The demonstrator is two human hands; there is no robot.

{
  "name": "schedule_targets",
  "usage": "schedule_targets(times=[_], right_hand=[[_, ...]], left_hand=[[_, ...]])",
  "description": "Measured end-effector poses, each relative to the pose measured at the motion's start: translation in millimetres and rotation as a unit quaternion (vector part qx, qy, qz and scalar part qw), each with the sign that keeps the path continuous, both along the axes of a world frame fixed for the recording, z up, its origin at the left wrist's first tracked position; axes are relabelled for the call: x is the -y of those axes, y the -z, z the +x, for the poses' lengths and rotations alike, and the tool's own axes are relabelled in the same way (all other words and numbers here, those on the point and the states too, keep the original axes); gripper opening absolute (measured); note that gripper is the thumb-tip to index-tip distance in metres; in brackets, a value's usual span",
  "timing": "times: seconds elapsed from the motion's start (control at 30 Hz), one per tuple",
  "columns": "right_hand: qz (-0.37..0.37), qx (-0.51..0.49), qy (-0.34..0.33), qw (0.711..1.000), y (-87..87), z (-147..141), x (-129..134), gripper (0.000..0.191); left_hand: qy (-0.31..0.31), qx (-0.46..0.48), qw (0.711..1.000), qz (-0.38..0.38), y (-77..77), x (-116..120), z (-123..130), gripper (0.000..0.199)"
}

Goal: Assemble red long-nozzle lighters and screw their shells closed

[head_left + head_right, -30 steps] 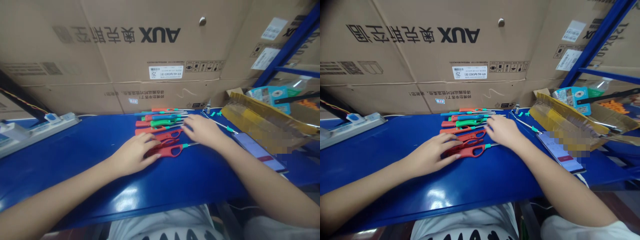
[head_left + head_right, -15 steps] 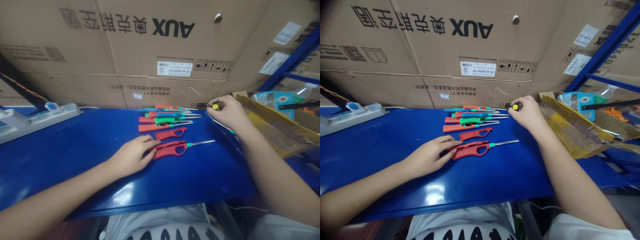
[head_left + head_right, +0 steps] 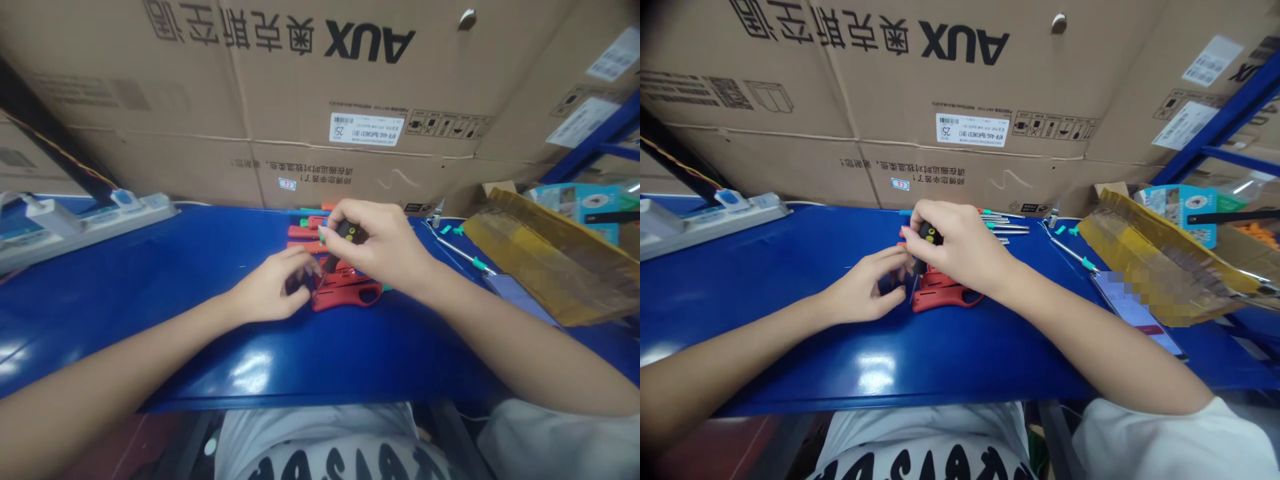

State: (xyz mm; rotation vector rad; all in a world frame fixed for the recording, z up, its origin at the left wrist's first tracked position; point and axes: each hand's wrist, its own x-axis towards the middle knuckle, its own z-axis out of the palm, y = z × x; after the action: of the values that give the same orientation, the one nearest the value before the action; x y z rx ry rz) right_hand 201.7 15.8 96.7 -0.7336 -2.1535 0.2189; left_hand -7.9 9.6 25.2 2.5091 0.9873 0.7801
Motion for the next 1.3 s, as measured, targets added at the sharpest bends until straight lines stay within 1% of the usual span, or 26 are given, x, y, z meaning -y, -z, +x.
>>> schedule_targets(times=[0.03, 0.1, 0.23, 0.33, 0.47, 0.67, 0.9, 1.13, 1.2, 1.3], right_hand=[[0.012, 0.012, -0.001, 1.0, 0.3, -1.4, -1.4, 0.016], [0.029, 0.039, -0.003, 0.999, 0.6, -2.2, -3.1, 0.016], [0.04, 0.058, -0.003, 0.998, 0.8, -1.6, -1.9, 0.02], [0.043, 0.055, -0.001, 0.998, 0.5, -1.9, -1.1, 0.02], [0.059, 0.073, 0.004, 0.996, -1.5, -3.7, -0.7, 0.019], [0.087, 0.099, 0.006, 0.991, -5.0, -3.7, 3.6, 0.016], [0.101, 0.11, -0.004, 0.989, -4.0, -5.8, 2.3, 0.015], [0.099, 0.158, -0.003, 0.982, -4.4, -13.7, 0.0, 0.017], [0.108, 0.191, 0.005, 0.976, -5.4, -16.6, -2.8, 0.02], [0.129, 0.232, 0.065, 0.962, -8.2, -22.9, -7.2, 0.04]], left_hand=[[0.022, -0.014, 1.0, -0.01, -2.3, 4.3, -1.5, 0.024], [0.042, -0.033, 0.998, -0.026, -3.7, 11.3, -2.0, 0.022], [0.033, -0.074, 0.996, -0.039, 3.3, 17.9, 4.3, 0.027], [0.027, -0.086, 0.995, -0.041, 9.0, 18.9, 8.8, 0.025], [0.022, -0.074, 0.996, -0.054, 11.2, 19.3, 10.3, 0.023], [0.014, -0.055, 0.997, -0.058, 11.7, 19.1, 11.0, 0.026], [0.008, -0.045, 0.997, -0.056, 13.2, 17.4, 12.0, 0.023], [0.006, -0.007, 0.997, -0.076, 18.2, 12.0, 11.2, 0.022], [0.004, 0.004, 0.997, -0.078, 19.4, 10.3, 11.4, 0.023], [-0.004, 0.009, 0.996, -0.085, 21.1, 8.5, 11.8, 0.024]])
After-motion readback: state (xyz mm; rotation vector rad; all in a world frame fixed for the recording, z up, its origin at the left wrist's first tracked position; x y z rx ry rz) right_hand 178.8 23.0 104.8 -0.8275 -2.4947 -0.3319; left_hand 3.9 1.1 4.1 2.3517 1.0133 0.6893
